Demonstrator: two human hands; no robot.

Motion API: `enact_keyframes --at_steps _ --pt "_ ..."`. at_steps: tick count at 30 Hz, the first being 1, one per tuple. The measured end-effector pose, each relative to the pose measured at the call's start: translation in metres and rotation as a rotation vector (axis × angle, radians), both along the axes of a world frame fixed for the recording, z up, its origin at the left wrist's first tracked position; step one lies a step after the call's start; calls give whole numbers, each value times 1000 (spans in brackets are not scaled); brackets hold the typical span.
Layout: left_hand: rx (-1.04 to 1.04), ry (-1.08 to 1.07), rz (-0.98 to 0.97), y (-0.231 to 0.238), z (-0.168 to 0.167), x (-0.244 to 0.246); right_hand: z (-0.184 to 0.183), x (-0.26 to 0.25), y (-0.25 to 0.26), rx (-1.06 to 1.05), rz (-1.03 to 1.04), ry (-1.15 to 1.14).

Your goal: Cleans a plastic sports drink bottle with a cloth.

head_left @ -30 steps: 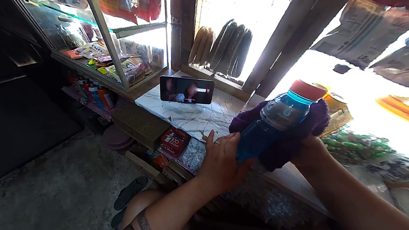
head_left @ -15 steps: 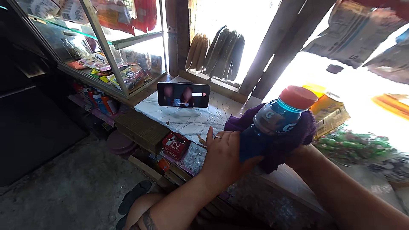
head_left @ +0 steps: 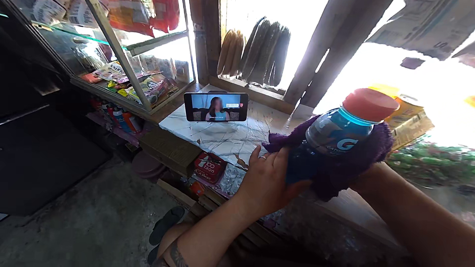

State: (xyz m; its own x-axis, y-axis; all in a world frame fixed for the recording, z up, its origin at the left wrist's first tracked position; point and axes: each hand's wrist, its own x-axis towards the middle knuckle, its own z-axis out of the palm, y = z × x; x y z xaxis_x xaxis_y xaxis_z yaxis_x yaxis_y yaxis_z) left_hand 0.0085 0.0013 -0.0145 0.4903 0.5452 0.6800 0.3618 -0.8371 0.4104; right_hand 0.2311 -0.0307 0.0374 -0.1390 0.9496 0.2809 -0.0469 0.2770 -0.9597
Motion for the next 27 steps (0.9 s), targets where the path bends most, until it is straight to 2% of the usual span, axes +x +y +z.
enact_keyframes --at_steps 4,8,14,18,24,27 --pt "24 -17 -4 0 -2 0 16 -17 -3 -35 -61 -4" --pt "35 -16 -6 0 -3 0 27 -27 -10 -200 -142 30" --pt "35 -15 -19 1 -4 -1 13 -6 -2 -171 7 79" --pt "39 -83 -37 0 -9 0 6 -4 -2 6 126 78" --pt "27 -315 -96 3 -17 1 13 -15 -6 -34 -1 54" --pt "60 -376 -130 2 -22 3 10 -13 -5 -7 38 65"
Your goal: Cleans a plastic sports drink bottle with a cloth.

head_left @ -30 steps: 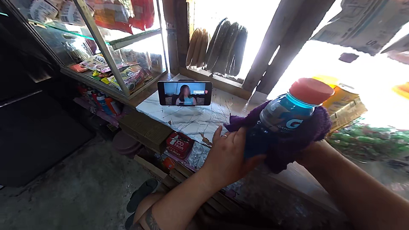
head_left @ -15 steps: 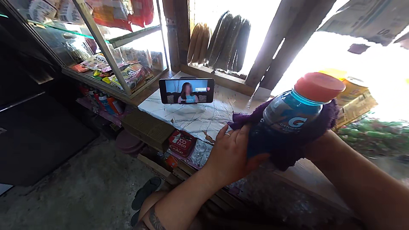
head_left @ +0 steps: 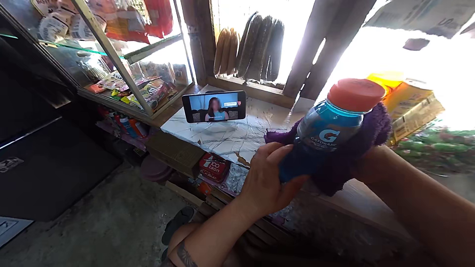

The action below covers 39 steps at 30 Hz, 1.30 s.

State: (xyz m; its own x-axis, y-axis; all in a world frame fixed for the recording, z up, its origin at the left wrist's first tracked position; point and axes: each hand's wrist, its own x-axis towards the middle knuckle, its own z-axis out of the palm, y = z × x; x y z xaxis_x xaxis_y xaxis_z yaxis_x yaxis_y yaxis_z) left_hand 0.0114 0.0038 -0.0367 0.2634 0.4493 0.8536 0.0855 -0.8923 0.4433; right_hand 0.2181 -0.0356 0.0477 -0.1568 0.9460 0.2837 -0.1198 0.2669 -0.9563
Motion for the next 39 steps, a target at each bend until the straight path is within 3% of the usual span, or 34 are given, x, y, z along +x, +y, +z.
enact_keyframes --at_steps 3,8,13,18,22,25,32,35,39 --pt "7 -38 -20 -5 -5 3 0 -1 -1 -49 15 13" --pt "8 -51 20 -9 -9 5 25 -23 -10 -327 -183 -84" --pt "15 -34 -9 -9 -4 5 12 -13 -7 -212 -11 -63" --pt "14 -18 -38 -8 -3 5 23 -24 -12 -278 -163 -111" --pt "11 8 -48 -7 -1 3 11 -12 -7 -224 -135 -47" --pt "-2 35 -52 -8 1 2 22 -22 -10 -316 -234 -48" --pt "-12 63 -70 -8 1 0 -7 9 2 -102 -59 -13" --pt "-6 79 -75 -7 2 -1 -7 7 4 -168 -143 34" --pt "0 85 -58 -7 2 0 -7 8 5 -163 -98 27"
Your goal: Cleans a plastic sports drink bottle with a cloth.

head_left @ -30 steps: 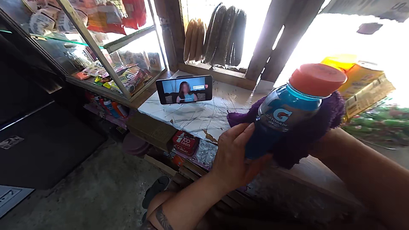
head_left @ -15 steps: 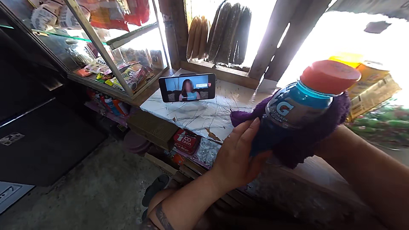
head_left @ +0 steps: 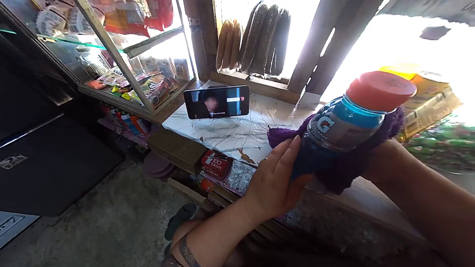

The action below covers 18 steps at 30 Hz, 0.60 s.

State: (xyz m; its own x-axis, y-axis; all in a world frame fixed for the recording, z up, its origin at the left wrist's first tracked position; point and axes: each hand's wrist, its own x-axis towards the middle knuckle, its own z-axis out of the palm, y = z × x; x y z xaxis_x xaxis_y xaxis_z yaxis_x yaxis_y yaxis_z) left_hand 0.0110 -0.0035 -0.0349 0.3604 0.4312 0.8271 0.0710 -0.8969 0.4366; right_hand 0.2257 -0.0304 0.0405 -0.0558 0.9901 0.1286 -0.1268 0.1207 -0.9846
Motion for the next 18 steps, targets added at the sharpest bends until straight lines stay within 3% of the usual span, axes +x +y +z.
enact_keyframes --at_steps 6,18 --pt "-2 20 14 -1 1 0 11 -2 -4 -130 85 -98" --pt "-25 -83 6 2 -1 -2 5 2 -5 -11 38 -86"
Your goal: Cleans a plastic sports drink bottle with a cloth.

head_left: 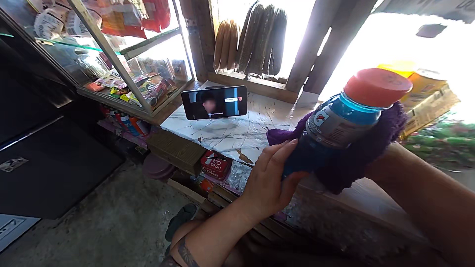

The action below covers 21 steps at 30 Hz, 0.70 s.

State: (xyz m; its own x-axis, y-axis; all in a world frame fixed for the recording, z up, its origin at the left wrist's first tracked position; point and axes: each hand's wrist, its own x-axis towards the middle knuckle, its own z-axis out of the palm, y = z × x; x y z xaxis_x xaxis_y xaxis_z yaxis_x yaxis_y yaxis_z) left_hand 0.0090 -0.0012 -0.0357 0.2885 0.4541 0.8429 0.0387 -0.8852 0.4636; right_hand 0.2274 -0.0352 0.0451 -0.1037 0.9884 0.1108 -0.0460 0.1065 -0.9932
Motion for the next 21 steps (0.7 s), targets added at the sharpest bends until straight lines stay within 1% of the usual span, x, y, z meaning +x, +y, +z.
enact_keyframes --at_steps 5,13,15,18,21 --pt "14 40 37 0 -1 -2 -4 9 5 52 38 -13" --pt "60 173 157 1 7 -8 -2 7 5 -53 36 -6" --pt "67 188 185 0 6 -8 -3 7 4 -18 50 -18" --pt "86 194 228 -1 6 -7 2 -1 1 -53 -11 -52" --pt "102 188 277 -3 5 -4 -2 2 2 -74 -3 -25"
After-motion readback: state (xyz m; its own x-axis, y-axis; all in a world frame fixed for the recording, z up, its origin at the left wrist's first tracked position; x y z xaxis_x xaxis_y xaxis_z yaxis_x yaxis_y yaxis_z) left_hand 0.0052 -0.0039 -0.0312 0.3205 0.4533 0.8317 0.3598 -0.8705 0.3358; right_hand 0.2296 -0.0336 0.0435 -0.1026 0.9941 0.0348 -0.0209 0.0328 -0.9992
